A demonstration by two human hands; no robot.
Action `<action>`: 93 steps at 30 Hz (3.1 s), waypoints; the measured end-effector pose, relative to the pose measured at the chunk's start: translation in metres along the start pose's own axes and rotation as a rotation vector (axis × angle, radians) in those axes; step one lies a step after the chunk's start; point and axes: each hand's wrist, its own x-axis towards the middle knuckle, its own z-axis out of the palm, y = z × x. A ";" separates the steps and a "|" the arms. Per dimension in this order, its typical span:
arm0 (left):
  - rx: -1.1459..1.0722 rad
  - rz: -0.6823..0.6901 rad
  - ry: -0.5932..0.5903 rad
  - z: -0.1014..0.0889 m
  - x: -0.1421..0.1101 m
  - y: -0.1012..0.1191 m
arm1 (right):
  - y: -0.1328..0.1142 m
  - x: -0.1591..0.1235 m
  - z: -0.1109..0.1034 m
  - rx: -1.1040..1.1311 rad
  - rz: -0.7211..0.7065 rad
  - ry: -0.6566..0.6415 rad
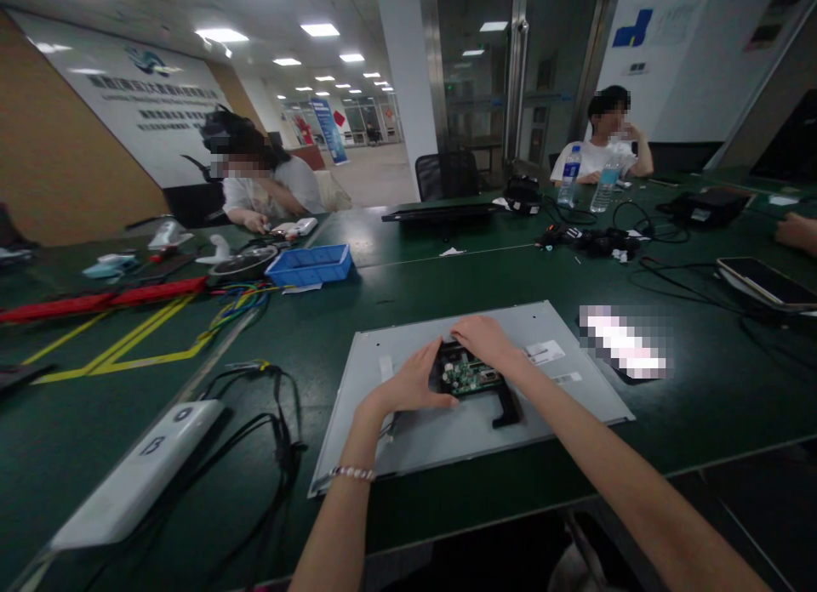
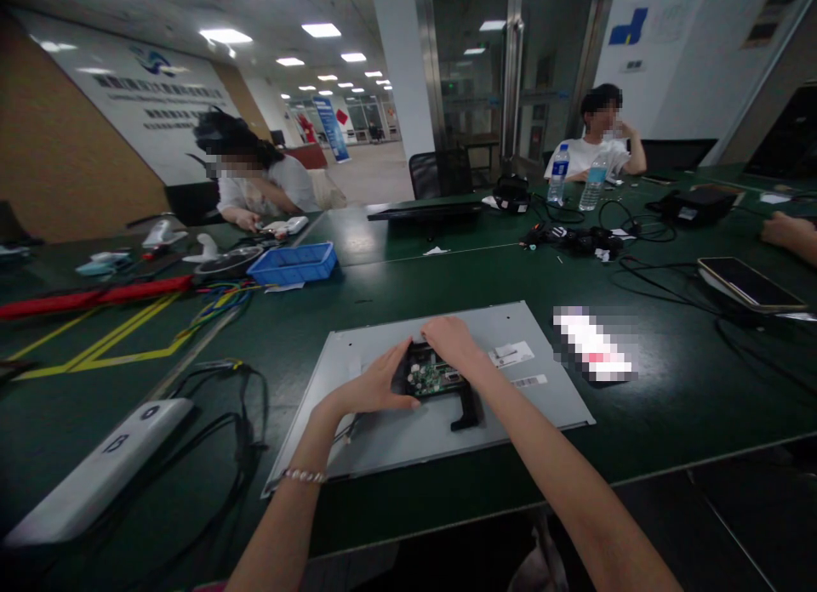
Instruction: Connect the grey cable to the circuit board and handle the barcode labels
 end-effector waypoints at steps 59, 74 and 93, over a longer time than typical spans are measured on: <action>0.186 0.275 0.109 0.012 0.013 0.063 | 0.106 -0.109 -0.006 0.482 0.350 0.037; 0.225 0.265 0.089 0.021 0.015 0.071 | 0.067 -0.102 -0.001 0.948 0.159 -0.098; 0.256 0.302 0.094 0.023 0.017 0.074 | 0.069 -0.103 0.003 0.898 0.113 -0.041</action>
